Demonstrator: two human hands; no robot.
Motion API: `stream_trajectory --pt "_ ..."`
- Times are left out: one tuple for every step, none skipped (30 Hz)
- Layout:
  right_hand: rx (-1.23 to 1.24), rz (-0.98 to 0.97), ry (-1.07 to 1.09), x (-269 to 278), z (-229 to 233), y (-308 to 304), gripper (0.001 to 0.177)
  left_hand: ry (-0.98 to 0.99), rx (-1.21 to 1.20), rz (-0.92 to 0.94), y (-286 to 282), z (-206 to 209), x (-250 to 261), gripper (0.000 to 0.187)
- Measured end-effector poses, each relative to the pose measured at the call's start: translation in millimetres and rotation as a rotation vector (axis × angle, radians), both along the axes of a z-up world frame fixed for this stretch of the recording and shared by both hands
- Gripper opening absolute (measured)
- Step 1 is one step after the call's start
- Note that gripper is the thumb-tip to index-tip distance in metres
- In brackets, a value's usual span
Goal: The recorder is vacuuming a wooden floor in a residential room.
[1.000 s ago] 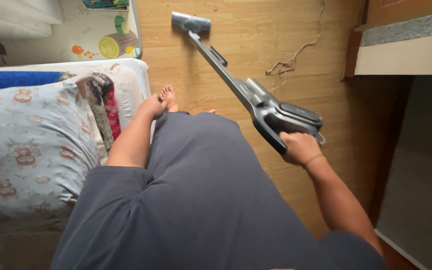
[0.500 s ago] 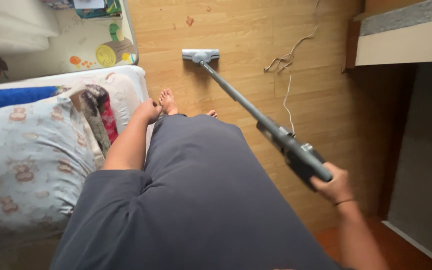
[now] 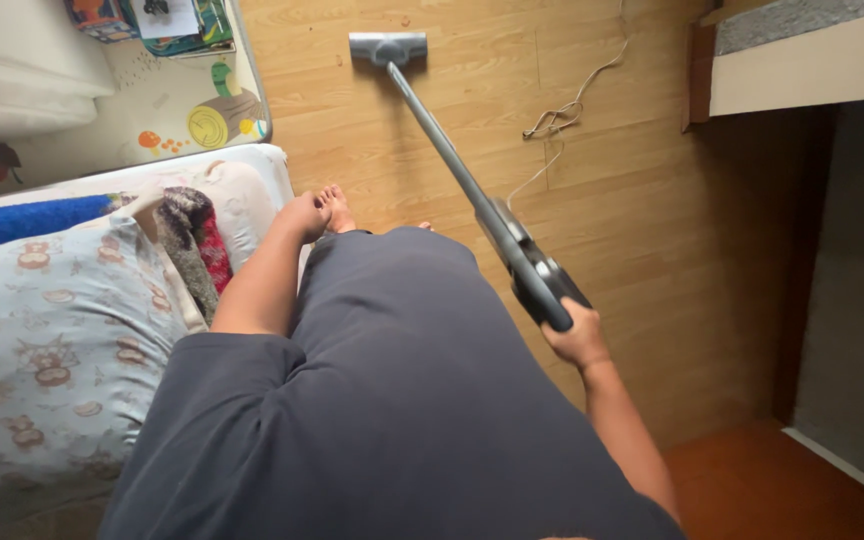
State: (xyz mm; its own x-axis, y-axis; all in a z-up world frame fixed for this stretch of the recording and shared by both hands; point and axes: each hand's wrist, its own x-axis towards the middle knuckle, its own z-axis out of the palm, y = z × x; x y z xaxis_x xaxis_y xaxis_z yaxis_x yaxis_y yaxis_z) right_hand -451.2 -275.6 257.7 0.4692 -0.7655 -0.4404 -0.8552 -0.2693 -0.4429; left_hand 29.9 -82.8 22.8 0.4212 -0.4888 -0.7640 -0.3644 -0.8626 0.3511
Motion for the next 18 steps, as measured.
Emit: stream_trajectory --pt "0.000 -0.001 -0.002 10 -9 -7 0.023 -0.002 0.000 -0.001 0 2 1 0.048" --pt "-0.006 -0.003 -0.061 20 -18 -13 0.022 -0.008 -0.019 0.026 1 5 2 0.047" --pt "-0.013 -0.003 -0.119 31 -26 -21 0.021 -0.013 -0.039 0.055 1 7 2 0.047" --pt "-0.014 -0.002 -0.121 42 -36 -27 0.021 -0.015 -0.040 0.056 5 2 3 0.047" --pt "0.012 -0.031 -0.136 53 -45 -33 0.021 -0.023 -0.063 0.056 8 -3 2 0.047" --pt "0.037 -0.060 -0.151 64 -54 -39 0.022 -0.032 -0.085 0.056 12 -8 2 0.047" --pt "0.036 -0.060 -0.152 77 -61 -43 0.022 -0.033 -0.087 0.057 16 -10 1 0.047" --pt "0.038 -0.071 -0.172 90 -67 -47 0.023 -0.020 -0.084 0.062 19 -13 -1 0.046" --pt "0.038 -0.083 -0.191 103 -74 -51 0.024 -0.007 -0.084 0.065 21 -16 -3 0.045" --pt "0.036 -0.084 -0.192 114 -80 -51 0.024 -0.008 -0.086 0.064 23 -18 -5 0.045" --pt "0.043 -0.103 -0.224 125 -86 -51 0.024 0.015 -0.063 0.045 26 -19 -8 0.044" --pt "0.050 -0.122 -0.257 136 -92 -51 0.024 0.039 -0.040 0.026 29 -20 -10 0.042" --pt "0.050 -0.121 -0.257 139 -100 -48 0.024 0.039 -0.040 0.027 30 -19 -14 0.042" --pt "0.102 -0.161 -0.334 143 -108 -44 0.023 0.046 -0.058 0.039 32 -18 -17 0.042" --pt "0.156 -0.199 -0.415 148 -116 -41 0.023 0.049 -0.076 0.052 34 -16 -18 0.043" --pt "0.158 -0.196 -0.419 152 -106 -38 0.023 0.045 -0.075 0.055 37 -21 -22 0.043" --pt "0.171 -0.155 -0.398 157 -96 -35 0.024 0.025 -0.099 0.064 39 -26 -23 0.044" --pt "0.185 -0.113 -0.378 162 -86 -32 0.024 0.006 -0.124 0.072 41 -32 -24 0.045"
